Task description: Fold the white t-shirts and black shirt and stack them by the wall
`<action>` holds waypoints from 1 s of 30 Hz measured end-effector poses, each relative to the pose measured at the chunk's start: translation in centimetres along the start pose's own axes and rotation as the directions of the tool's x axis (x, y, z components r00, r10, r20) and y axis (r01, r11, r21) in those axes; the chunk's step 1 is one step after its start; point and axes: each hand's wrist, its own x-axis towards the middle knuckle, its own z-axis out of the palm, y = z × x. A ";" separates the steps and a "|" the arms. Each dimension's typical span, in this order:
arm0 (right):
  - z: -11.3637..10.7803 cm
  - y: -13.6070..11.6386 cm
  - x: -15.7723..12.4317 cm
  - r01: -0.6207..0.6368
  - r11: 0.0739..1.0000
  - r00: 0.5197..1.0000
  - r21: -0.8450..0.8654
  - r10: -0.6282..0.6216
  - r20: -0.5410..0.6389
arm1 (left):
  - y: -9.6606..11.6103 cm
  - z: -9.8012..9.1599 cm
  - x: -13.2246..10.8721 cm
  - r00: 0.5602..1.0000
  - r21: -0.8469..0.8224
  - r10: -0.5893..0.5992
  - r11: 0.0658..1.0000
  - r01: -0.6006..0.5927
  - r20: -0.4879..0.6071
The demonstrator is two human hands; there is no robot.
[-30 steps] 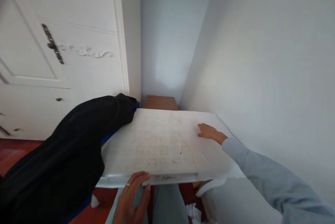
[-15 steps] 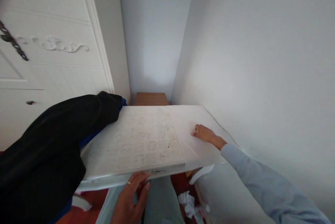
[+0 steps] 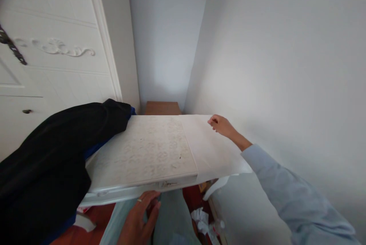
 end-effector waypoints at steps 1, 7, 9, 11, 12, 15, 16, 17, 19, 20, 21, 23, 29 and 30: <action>-0.2 0.1 0.2 0.007 0.996 1.000 -0.085 -0.006 0.011 | 0.1 -0.1 0.0 1.000 0.013 -0.006 1.000 0.006 0.018; 4.0 2.4 -2.8 -0.087 0.885 0.951 -0.457 0.210 0.226 | -0.8 0.1 -1.5 0.997 0.050 0.001 0.999 -0.004 0.072; 5.1 3.0 -4.1 -0.090 0.888 0.954 -0.451 0.207 0.216 | -1.5 0.4 -2.1 0.996 0.065 0.004 0.998 -0.010 0.094; 5.3 3.6 -4.9 -0.092 0.893 0.962 -0.441 0.195 0.192 | -1.8 0.5 -2.4 0.992 0.069 -0.006 0.998 -0.003 0.129; 5.0 3.8 -5.1 -0.100 0.894 0.967 -0.437 0.191 0.170 | -1.9 0.5 -2.4 0.990 0.066 0.000 0.998 -0.010 0.138; 3.9 4.6 -4.9 -0.146 0.892 0.975 -0.427 0.203 0.090 | -1.7 0.5 -2.2 0.992 0.068 0.064 0.995 -0.072 0.113; 3.6 5.0 -4.7 -0.164 0.890 0.975 -0.427 0.213 0.069 | -1.6 0.6 -2.1 0.992 0.076 0.083 0.993 -0.091 0.097; 3.5 5.2 -4.6 -0.178 0.887 0.973 -0.426 0.223 0.058 | -1.6 0.6 -2.1 0.992 0.085 0.095 0.991 -0.102 0.086; 3.5 5.7 -4.6 -0.195 0.885 0.969 -0.423 0.242 0.059 | -1.8 0.7 -2.1 0.991 0.096 0.095 0.990 -0.104 0.099; 3.7 5.9 -4.7 -0.199 0.885 0.966 -0.420 0.249 0.067 | -1.9 0.8 -2.3 0.988 0.091 0.090 0.991 -0.102 0.128; 3.9 5.9 -4.8 -0.199 0.888 0.964 -0.415 0.253 0.078 | -2.1 0.8 -2.4 0.983 0.083 0.084 0.992 -0.099 0.165; 4.3 5.9 -5.3 -0.199 0.893 0.961 -0.403 0.258 0.097 | -2.5 1.0 -2.9 0.971 0.073 0.065 0.994 -0.084 0.232; 4.9 5.6 -6.3 -0.214 0.913 0.963 -0.348 0.257 0.084 | -3.2 1.8 -4.0 0.951 0.112 0.054 0.989 -0.092 0.303; 4.8 5.6 -6.2 -0.224 0.918 0.963 -0.328 0.260 0.071 | -3.3 1.9 -4.1 0.949 0.119 0.057 0.988 -0.098 0.310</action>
